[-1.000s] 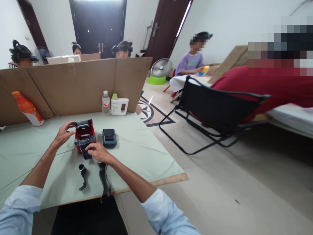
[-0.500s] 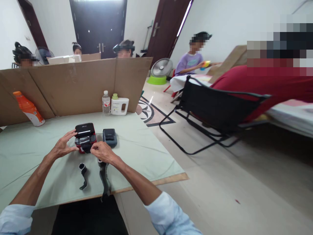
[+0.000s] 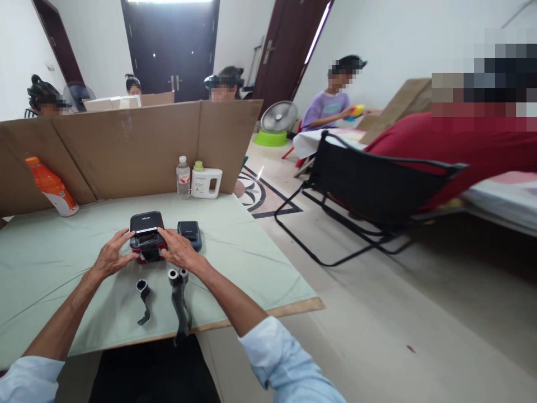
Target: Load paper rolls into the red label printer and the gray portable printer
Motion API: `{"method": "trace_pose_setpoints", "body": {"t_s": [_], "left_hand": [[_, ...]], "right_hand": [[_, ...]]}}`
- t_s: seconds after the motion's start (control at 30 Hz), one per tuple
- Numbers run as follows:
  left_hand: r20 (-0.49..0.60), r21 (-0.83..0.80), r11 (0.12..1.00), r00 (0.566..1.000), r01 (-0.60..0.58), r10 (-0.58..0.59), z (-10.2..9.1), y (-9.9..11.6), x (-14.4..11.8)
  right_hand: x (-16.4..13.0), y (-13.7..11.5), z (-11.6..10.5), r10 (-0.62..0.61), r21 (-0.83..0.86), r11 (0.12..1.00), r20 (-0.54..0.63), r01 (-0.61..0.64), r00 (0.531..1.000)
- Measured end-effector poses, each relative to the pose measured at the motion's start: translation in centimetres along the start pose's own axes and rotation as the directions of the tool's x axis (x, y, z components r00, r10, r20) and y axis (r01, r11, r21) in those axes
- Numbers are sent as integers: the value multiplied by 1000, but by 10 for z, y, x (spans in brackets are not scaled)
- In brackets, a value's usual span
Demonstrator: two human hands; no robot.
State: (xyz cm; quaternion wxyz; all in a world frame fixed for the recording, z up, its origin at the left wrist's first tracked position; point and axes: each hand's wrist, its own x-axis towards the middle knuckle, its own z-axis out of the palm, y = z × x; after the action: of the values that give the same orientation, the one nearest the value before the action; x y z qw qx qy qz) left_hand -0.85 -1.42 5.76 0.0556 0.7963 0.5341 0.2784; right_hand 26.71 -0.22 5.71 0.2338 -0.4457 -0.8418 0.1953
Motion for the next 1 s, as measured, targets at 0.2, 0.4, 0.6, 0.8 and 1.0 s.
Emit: {"method": "trace_pose_setpoints", "body": {"t_s": [0.2, 0.4, 0.6, 0.8, 1.0], "left_hand": [[26, 68, 998, 1000, 8, -10, -4, 5, 1], [65, 138, 990, 998, -6, -3, -4, 10, 1], [81, 41, 999, 997, 14, -17, 19, 15, -1], [61, -21, 998, 997, 53, -51, 16, 15, -11], [-46, -39, 996, 996, 80, -82, -46, -22, -46]], "right_hand": [[3, 7, 11, -17, 12, 1000, -57, 18, 998], [6, 12, 12, -10, 202, 979, -69, 24, 998], [3, 9, 7, 8, 438, 899, -2, -7, 1000], [6, -7, 1, -33, 485, 874, 24, 17, 999], [46, -54, 28, -181, 546, 830, 70, 114, 981]]}}
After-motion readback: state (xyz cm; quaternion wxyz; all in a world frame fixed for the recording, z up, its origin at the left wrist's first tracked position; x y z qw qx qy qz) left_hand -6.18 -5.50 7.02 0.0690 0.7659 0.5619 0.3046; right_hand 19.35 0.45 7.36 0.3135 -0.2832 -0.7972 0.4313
